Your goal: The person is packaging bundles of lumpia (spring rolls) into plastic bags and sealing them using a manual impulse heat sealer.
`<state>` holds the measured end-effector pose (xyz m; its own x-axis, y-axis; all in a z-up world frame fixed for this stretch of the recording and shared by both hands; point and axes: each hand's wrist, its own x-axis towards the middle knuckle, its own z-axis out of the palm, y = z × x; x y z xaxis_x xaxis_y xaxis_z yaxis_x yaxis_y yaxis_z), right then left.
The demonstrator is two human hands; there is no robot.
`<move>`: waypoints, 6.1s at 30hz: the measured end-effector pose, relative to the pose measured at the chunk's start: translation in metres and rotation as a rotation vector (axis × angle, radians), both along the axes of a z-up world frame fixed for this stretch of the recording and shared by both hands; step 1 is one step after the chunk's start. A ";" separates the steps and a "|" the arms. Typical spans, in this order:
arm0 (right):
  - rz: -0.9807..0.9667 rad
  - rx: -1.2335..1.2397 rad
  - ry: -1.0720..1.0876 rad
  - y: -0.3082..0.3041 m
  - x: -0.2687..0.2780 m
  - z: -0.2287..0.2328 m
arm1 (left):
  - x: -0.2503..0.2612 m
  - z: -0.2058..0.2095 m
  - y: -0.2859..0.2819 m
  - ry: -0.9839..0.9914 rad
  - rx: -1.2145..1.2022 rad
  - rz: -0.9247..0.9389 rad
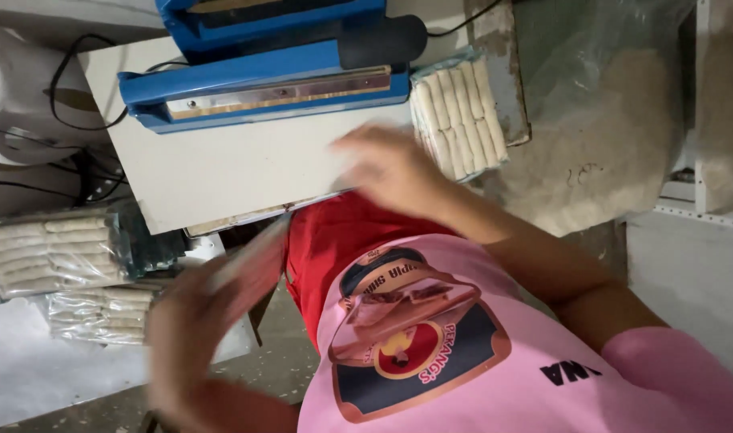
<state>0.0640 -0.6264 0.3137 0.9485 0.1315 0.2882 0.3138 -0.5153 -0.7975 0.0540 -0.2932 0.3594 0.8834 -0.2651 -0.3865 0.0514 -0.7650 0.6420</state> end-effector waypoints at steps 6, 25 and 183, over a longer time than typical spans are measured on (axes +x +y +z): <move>0.326 0.307 0.259 0.033 -0.002 -0.043 | 0.033 -0.015 -0.116 -0.481 0.261 -0.539; -0.084 0.461 0.332 -0.038 -0.006 -0.105 | 0.042 -0.132 -0.132 0.102 -0.901 0.022; -0.198 -0.790 0.173 -0.040 0.142 -0.108 | 0.122 -0.182 -0.169 0.987 -0.523 0.167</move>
